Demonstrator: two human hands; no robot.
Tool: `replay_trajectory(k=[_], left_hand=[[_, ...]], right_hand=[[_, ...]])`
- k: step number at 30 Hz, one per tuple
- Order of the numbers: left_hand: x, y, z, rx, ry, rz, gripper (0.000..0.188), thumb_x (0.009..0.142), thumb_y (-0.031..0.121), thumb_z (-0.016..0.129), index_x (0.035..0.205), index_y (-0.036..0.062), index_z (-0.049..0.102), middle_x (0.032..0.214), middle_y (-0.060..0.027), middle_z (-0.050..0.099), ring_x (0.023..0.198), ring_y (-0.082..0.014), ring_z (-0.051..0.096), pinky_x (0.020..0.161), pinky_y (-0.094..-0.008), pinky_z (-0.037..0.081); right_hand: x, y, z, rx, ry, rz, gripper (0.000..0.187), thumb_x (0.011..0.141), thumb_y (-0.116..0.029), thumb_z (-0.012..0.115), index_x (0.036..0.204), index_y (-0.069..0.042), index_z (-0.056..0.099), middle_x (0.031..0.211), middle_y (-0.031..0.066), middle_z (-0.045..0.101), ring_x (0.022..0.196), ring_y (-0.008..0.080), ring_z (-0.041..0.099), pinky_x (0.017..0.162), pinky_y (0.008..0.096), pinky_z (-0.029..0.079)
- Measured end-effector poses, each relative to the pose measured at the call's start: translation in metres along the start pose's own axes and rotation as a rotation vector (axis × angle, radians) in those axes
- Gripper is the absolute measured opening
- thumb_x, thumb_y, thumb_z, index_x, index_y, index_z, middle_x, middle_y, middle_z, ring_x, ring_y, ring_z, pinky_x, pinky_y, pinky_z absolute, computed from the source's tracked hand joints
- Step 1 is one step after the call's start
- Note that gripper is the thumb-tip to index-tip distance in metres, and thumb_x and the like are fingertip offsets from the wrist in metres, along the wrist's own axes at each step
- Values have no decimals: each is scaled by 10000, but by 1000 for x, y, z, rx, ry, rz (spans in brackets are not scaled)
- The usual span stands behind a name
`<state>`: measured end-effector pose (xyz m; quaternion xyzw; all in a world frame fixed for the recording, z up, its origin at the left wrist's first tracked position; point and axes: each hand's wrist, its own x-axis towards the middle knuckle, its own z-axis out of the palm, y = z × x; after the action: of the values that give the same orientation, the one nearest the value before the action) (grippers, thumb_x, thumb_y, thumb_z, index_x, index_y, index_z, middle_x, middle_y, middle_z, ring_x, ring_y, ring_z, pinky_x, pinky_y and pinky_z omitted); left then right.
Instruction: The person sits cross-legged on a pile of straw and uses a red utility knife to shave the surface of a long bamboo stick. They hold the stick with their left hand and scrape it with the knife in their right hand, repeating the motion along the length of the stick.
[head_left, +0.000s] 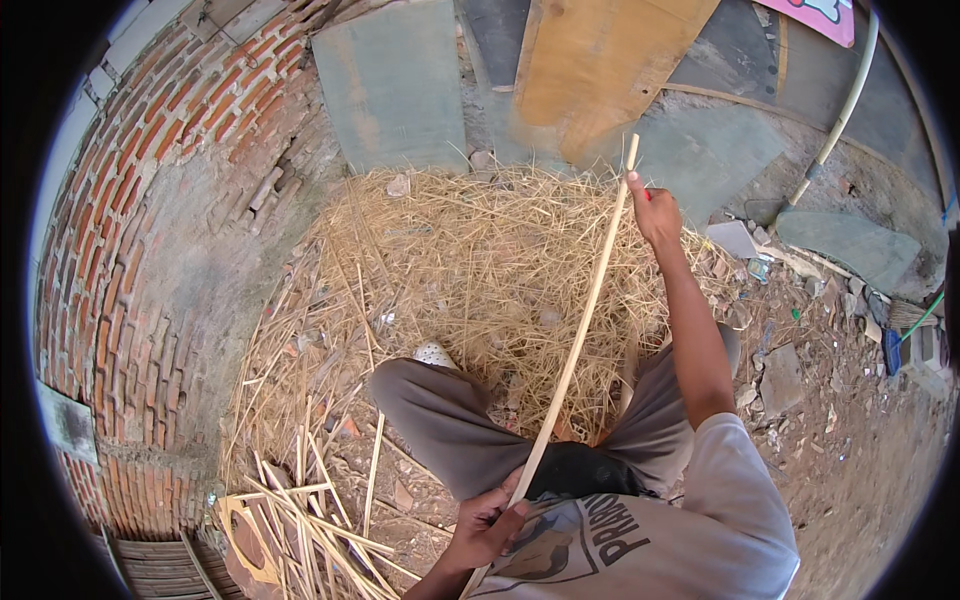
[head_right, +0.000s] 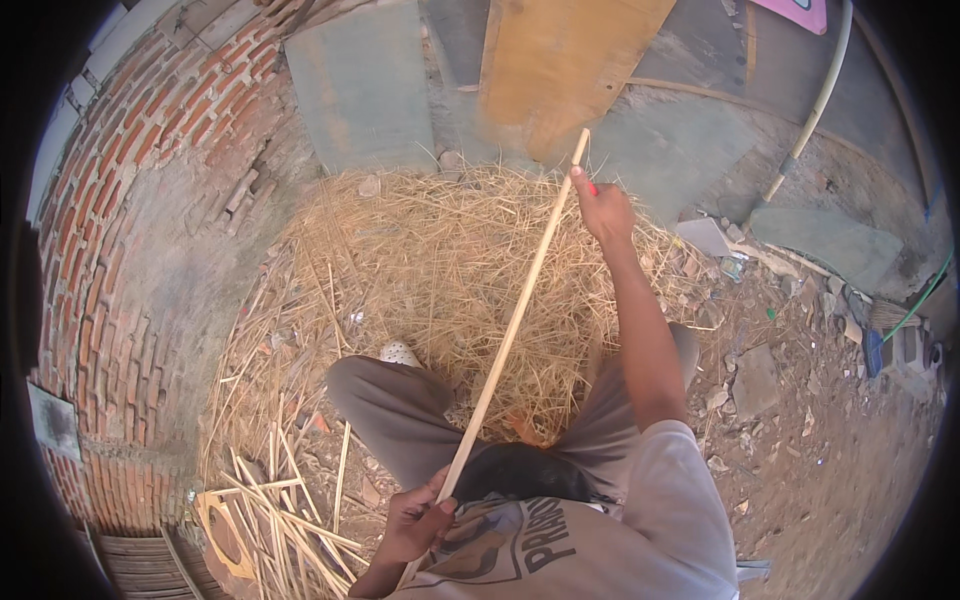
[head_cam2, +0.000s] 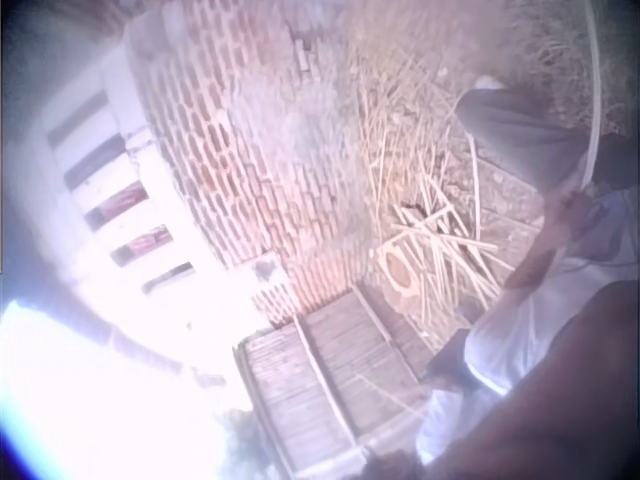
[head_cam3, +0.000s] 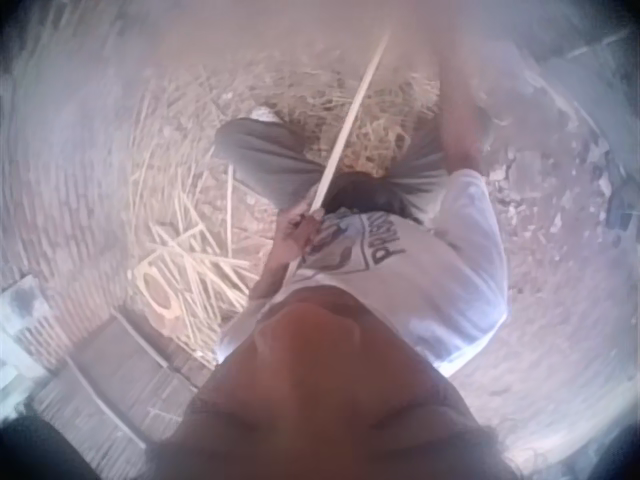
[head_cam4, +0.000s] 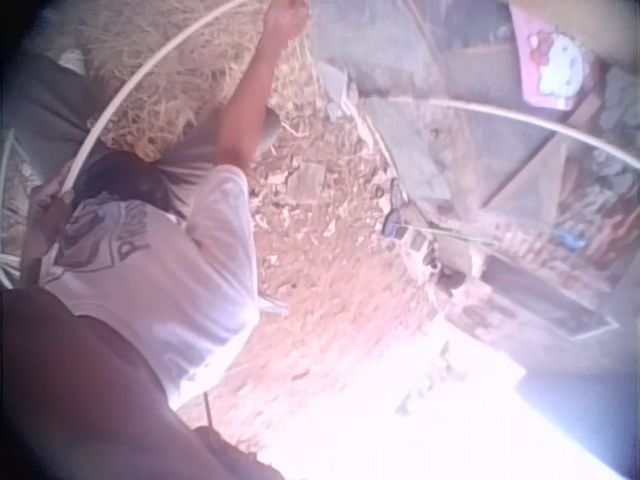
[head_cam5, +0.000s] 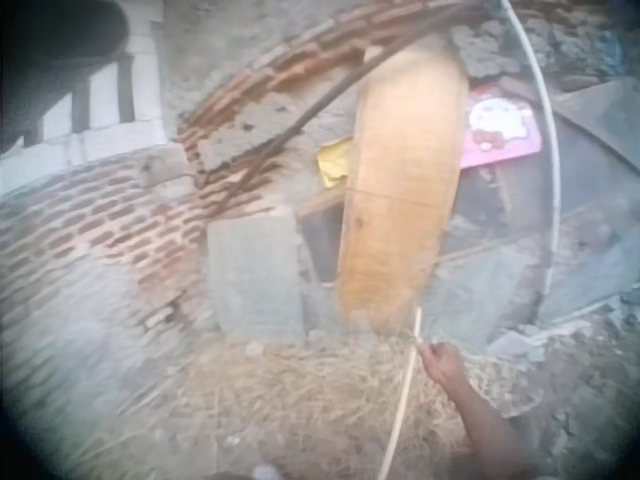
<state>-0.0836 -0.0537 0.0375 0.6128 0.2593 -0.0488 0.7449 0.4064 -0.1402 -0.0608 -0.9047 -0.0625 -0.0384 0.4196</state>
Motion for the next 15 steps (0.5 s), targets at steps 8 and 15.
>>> replay_trajectory(k=[8,15], left_hand=[[23,-4,-18,-113,149,231,419,999,116,476,1415,78,443,577,21,464,440,-27,376,398,-180,318],[26,9,-10,-8,226,154,436,987,115,512,1412,49,439,575,36,459,436,-12,365,408,-178,315]], right_hand=[[-163,-74,4,-59,-303,-972,670,720,-778,584,557,-129,620,489,35,555,427,204,562,415,340,417],[-184,-81,8,20,-326,-1028,676,653,-778,636,527,-114,600,457,53,532,403,246,546,430,363,429]])
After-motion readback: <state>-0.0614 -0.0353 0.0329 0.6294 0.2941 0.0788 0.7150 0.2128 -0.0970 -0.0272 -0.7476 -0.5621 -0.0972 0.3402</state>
